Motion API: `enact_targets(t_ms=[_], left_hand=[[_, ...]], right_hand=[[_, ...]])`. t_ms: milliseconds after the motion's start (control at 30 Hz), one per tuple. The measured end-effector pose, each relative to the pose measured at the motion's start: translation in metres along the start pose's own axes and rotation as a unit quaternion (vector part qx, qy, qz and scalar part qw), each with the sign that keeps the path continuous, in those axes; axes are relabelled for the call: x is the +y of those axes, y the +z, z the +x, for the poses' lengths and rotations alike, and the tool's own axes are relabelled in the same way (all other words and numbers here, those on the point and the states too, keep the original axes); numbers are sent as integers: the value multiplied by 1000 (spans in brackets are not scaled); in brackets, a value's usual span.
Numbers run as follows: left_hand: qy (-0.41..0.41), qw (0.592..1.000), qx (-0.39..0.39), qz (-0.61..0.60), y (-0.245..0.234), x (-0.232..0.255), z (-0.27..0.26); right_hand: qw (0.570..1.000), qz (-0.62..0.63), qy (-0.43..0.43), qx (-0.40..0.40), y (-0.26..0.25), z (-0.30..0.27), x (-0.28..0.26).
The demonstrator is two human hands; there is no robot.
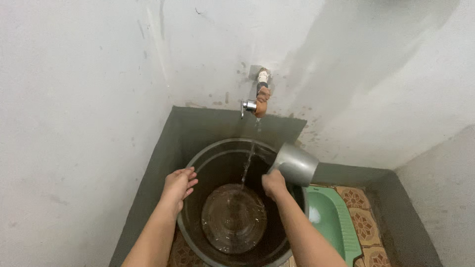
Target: The person washes a small chain and a ladle by hand under running water, then places them back in their respective holders. The person then picks up a bucket, turns it upside down over a squat toilet, and rinses the exterior of the bucket under the tap.
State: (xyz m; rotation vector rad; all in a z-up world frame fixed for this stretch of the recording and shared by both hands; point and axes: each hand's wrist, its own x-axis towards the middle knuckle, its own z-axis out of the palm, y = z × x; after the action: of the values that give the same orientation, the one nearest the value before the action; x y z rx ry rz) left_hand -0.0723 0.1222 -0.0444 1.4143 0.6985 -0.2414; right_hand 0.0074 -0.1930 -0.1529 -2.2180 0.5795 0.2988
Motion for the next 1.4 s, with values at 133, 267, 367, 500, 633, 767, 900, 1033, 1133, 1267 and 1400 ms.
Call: enact_targets(t_ms=[133,267,367,500,633,767,900,1033,1133,1267,1400], left_hand=[[-13,1000,6,0,1,2,2],[-6,1000,3,-26,10,-4,0],[8,999,-3,-31,19,-7,-5],[15,999,-13,-34,22,-7,-16],[26,999,-2,-28,16,-5,-26],[53,999,-8,-11,13,0,-40],[56,998,-12,2,12,-1,-54],[46,999,-9,20,14,-9,-56],[47,999,-8,9,12,-14,-52],[44,999,10,-7,1,-19,-51],[55,998,17,-16,-16,-28,-58]], right_hand=[[986,60,-90,126,-27,-37,-19],[960,279,8,0,-49,-66,-18],[903,404,62,-129,-49,-65,-10],[860,459,78,-208,-35,-60,-10],[838,505,33,-204,-27,-64,-38],[816,539,-1,-210,-39,-72,-64],[800,555,-13,-226,-53,-76,-78],[808,547,-33,-217,-65,-85,-82],[828,528,-30,-185,-76,-90,-71],[849,515,8,-121,-87,-90,-27],[862,497,98,-29,-46,-73,28]])
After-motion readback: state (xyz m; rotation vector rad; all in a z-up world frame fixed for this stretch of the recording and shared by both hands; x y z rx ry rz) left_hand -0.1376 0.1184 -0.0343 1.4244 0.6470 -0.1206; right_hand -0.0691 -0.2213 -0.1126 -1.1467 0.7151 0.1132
